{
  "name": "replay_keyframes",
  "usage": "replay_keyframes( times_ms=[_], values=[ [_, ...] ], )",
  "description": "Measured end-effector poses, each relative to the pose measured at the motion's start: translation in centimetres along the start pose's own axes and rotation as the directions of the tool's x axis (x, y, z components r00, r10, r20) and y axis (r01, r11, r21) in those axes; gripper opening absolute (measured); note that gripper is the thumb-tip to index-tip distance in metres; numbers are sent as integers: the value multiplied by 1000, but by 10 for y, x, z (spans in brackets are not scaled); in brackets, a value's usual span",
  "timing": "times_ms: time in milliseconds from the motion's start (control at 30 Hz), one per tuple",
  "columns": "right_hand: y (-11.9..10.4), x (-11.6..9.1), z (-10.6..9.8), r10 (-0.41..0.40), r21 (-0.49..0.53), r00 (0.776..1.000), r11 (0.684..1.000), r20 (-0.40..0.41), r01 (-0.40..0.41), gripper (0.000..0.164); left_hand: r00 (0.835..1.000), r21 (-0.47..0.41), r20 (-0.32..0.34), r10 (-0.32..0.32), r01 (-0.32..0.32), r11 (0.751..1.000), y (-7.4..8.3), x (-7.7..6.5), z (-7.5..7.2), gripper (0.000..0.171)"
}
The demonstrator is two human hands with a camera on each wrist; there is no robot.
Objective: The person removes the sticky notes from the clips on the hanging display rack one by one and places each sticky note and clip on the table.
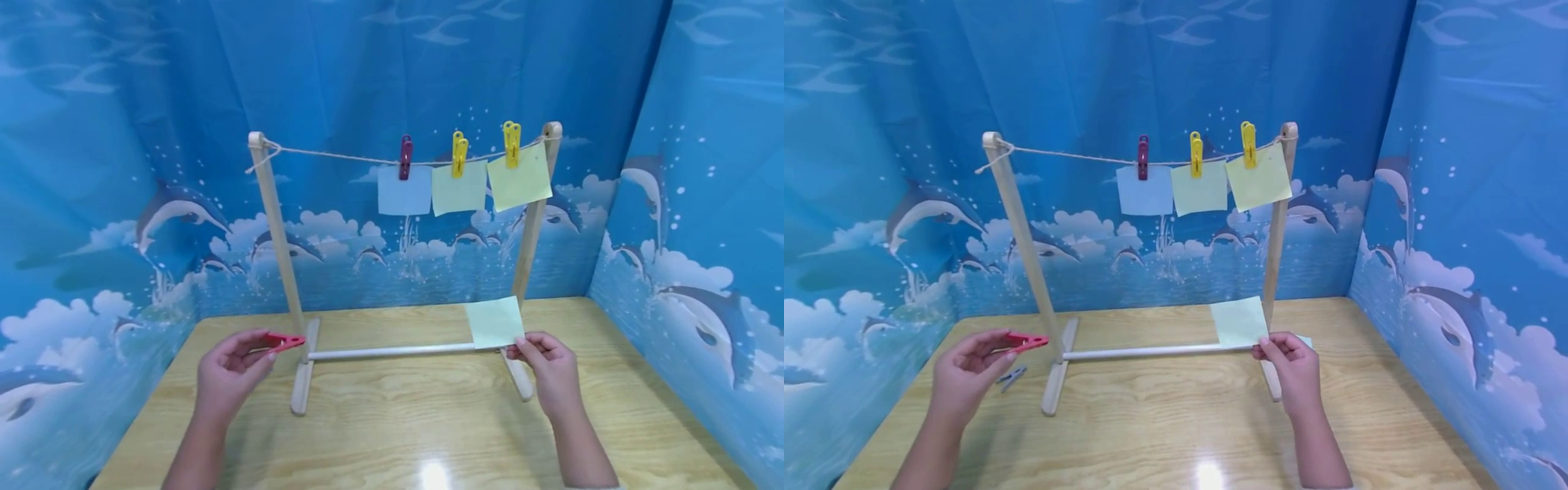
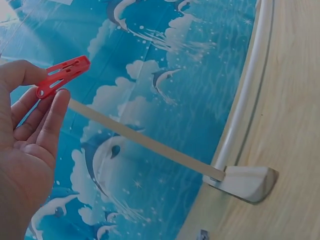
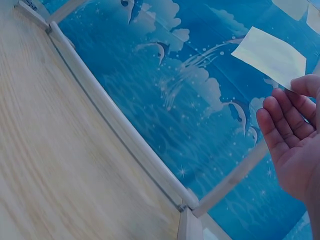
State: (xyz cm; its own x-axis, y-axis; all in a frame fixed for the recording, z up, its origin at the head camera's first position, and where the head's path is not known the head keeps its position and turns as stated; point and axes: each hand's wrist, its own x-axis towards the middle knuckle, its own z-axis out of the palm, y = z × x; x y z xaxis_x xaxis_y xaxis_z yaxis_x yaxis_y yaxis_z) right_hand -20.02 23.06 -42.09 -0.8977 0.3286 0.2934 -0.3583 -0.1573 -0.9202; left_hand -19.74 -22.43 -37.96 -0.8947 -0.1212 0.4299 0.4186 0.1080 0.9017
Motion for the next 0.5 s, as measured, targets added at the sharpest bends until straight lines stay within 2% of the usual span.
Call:
replay_keyframes(
  times_ms=[233, 367, 500],
  values=[
    [3, -4, -18, -9, -18, 1000, 1000, -28, 8, 5, 999, -50, -37, -18, 17, 999, -13, -8, -8, 37],
    [2, -5, -28, -1, -27, 999, 1000, -46, 0, 6, 998, -112, -60, -26, 19, 993, -19, -13, -11, 39],
    [2, -6, -38, -9, -10, 997, 1000, -76, 9, 6, 993, -163, -105, -62, 44, 986, -23, -17, -13, 41]
  ],
)
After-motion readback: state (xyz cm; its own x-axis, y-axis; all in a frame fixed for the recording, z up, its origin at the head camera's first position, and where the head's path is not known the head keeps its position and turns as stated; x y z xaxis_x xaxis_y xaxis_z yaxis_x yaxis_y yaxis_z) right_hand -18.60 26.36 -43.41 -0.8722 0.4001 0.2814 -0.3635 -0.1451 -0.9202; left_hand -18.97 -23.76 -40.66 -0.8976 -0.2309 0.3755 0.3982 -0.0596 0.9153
